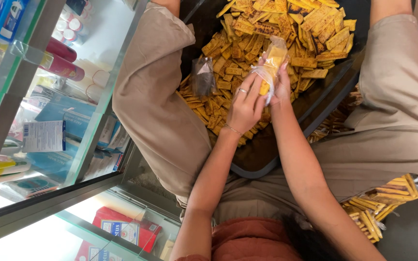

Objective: Packaging small yellow snack packets into clear plastic bags from a large bin

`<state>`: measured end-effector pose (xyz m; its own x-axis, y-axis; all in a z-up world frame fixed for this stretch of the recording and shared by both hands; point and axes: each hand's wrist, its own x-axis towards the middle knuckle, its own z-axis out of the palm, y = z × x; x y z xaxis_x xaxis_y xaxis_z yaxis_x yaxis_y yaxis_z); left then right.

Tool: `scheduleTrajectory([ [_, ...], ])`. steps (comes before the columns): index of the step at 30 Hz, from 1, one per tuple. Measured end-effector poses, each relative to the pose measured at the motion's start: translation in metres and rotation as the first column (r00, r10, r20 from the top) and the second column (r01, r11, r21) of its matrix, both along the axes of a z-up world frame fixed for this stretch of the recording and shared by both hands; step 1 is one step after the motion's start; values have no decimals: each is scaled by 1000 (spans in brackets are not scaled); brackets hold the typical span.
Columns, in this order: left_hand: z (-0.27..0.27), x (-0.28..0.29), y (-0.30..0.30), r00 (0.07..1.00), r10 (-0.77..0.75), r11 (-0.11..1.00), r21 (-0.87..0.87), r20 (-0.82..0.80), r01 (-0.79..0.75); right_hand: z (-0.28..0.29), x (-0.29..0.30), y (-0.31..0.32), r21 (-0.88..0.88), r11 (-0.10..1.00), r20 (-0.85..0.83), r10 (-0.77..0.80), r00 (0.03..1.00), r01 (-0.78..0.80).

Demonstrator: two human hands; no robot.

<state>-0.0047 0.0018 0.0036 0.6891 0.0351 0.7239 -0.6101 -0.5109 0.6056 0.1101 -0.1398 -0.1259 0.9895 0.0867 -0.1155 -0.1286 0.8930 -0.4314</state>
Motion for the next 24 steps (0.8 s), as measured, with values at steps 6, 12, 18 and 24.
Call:
scheduleTrajectory([
  [6,-12,3,-2,998,-39,999,10,46,39,5,0,-2,68,997,21,-38,999,37],
  [12,2,0,4,996,-90,993,-82,-8,89,-10,1,-3,21,1000,-49,-5,999,6],
  [18,-5,1,2,987,-154,988,-9,-36,154,-5,1,0,45,999,-130,4,992,2],
  [24,-15,7,5,1000,13,996,-86,-19,-15,36,-18,16,2,998,52,59,997,-60],
])
